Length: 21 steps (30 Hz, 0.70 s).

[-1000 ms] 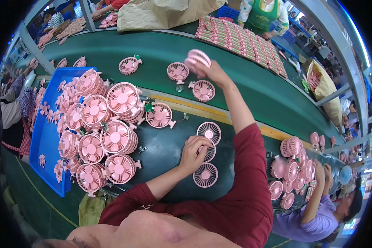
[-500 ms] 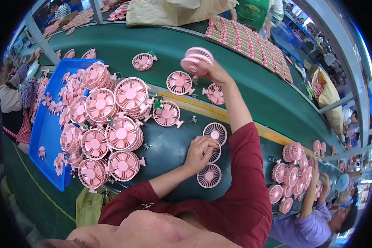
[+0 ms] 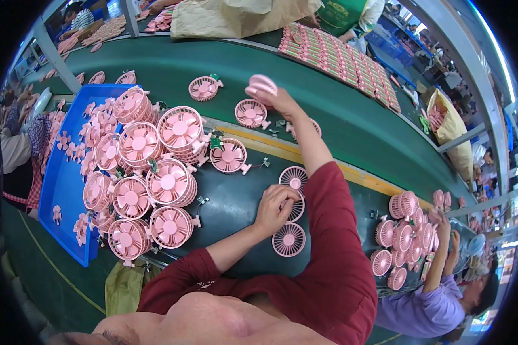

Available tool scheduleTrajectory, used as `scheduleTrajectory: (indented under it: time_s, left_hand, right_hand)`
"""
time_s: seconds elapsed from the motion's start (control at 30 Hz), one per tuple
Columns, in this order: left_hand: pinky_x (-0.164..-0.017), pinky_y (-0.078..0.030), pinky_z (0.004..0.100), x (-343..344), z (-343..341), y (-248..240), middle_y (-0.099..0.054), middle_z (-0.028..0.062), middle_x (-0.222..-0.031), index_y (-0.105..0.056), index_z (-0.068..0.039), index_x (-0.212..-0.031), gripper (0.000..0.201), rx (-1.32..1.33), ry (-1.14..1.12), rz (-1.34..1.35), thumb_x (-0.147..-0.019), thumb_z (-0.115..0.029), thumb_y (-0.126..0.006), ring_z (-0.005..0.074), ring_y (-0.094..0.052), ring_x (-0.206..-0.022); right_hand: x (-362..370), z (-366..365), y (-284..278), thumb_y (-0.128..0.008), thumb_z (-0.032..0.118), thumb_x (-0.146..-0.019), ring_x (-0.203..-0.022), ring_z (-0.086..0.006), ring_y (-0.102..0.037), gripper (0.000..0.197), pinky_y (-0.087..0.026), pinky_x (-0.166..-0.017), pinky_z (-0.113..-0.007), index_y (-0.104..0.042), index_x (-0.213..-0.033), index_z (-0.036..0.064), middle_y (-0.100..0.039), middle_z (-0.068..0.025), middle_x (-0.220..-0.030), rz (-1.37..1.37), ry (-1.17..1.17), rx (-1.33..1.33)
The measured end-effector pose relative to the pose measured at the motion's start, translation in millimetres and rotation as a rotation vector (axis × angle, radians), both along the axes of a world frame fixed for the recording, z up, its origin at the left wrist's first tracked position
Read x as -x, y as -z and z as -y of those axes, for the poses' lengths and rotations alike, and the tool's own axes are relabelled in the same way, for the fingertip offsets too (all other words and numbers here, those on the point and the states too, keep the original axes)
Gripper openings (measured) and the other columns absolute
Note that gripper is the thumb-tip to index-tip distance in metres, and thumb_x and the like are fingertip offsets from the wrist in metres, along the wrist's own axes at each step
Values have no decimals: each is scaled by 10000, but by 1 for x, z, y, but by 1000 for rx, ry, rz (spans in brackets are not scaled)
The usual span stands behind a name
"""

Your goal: The person assembles portable fans by pressing fan grilles onto fan bodies by hand and placing the assembled fans onto the conveyor belt.

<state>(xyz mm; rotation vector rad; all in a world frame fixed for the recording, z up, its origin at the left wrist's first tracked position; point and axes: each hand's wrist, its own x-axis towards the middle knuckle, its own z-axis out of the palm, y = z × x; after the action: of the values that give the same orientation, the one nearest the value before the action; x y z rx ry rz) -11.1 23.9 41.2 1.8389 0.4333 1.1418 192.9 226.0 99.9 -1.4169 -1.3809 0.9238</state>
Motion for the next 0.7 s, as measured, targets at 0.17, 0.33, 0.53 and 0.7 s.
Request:
scheduleTrajectory:
  time_s: [0.17, 0.33, 0.53, 0.7]
  left_hand:
    - [-856, -404, 389, 3, -1, 7, -639, 32, -926, -604, -91, -874, 75, 7, 0, -28, -822, -48, -572, 259, -566, -962]
    - [-857, -407, 409, 5, -4, 6, -627, 36, -916, -598, -101, -878, 72, 1, -14, -21, -833, -61, -559, 269, -560, -959]
    - [-851, -408, 406, 6, -2, 13, -626, 29, -909, -597, -102, -873, 65, 5, -16, -37, -836, -66, -557, 262, -561, -958]
    - [-868, -404, 403, 4, -4, 8, -627, 28, -908, -599, -99, -865, 67, 3, 8, -21, -832, -64, -553, 259, -561, -966]
  right_hand:
    - [-12, 43, -32, -634, 404, -892, -1038, -295, -627, 581, -607, -655, -467, -453, -1319, 55, -598, -143, -1209, -837, -324, 31]
    - [-49, 58, -28, -669, 423, -861, -956, -244, -660, 541, -587, -676, -385, -552, -1264, 82, -634, -106, -1171, -156, 208, -27]
    - [-72, 98, 21, -667, 332, -876, -1061, -142, -634, 416, -518, -807, -276, -635, -1192, 62, -624, -46, -1264, 282, 297, -63]
    - [-59, 123, -42, -572, 455, -924, -996, -286, -641, 543, -607, -658, -424, -484, -1295, 69, -613, -132, -1181, -722, -68, -60]
